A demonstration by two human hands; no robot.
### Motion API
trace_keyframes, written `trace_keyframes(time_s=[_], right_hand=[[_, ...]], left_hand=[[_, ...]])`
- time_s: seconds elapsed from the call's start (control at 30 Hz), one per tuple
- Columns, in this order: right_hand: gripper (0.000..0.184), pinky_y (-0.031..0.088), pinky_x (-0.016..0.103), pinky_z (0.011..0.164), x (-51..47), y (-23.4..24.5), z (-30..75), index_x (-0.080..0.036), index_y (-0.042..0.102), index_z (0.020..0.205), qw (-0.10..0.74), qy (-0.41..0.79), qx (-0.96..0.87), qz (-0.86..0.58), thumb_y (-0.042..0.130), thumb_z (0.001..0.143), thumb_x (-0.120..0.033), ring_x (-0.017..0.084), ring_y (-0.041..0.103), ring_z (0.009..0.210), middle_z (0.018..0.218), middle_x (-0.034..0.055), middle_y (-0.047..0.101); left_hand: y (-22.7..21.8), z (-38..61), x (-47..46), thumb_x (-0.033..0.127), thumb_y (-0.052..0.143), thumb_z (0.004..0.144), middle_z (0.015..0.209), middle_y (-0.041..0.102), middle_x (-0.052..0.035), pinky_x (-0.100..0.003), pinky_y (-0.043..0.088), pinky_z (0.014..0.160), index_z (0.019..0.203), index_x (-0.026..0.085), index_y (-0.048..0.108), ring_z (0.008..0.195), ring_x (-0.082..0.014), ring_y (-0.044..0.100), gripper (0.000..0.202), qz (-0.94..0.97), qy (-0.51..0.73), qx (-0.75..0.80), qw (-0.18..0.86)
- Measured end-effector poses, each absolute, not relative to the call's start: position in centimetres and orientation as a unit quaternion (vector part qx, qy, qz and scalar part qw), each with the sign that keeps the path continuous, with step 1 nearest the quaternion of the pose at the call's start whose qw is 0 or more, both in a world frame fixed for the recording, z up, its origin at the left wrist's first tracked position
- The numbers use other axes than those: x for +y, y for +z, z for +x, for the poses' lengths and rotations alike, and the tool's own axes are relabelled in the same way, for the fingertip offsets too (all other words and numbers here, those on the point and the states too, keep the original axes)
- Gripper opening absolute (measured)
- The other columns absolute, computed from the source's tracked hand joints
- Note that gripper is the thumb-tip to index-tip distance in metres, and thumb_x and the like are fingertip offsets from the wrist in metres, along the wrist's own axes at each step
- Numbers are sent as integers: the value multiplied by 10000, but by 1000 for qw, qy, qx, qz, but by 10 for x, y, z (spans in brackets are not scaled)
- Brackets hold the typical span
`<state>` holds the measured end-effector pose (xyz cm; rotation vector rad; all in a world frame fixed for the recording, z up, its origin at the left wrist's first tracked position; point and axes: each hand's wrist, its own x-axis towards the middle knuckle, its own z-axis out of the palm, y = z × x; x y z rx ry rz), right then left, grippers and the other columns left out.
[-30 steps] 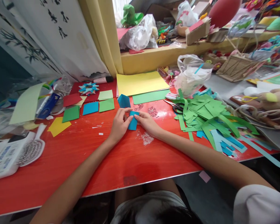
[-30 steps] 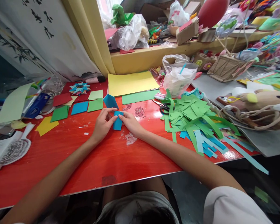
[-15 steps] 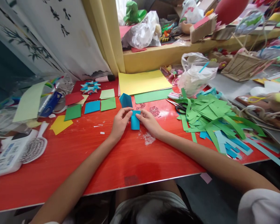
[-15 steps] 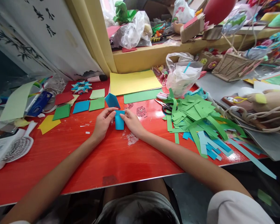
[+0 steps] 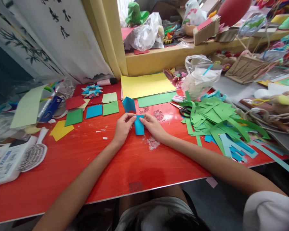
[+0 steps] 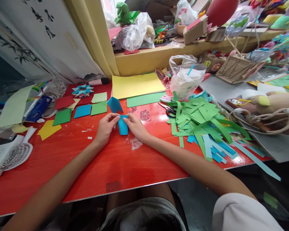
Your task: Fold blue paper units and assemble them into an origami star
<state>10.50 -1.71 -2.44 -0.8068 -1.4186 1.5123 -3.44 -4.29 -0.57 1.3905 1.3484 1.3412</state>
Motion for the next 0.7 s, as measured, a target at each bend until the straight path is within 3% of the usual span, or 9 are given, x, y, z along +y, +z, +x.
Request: trace_keyframes(time_s=[0.3,0.7], right_hand=[[253,375,241,570,-21,-17,104,-198,441,730,448,656,-522,-310,585,773,-401,95,449,603,663,-44,482],[287,362,253,566,-19,-21,105,-207,417,712,464,620,-538,-335,573,766,-442,104,431,607,650,-40,446]], left_hand=[[-3,-32,-45,356,601,779,667,516,24,-205,385,555,755,157,555,561,-68,433,206,544,529,541,362],[-1,-30,-48,338,587,773,675,530,22,-217,408,577,718,166,510,594,-84,487,197,564,513,544,350]])
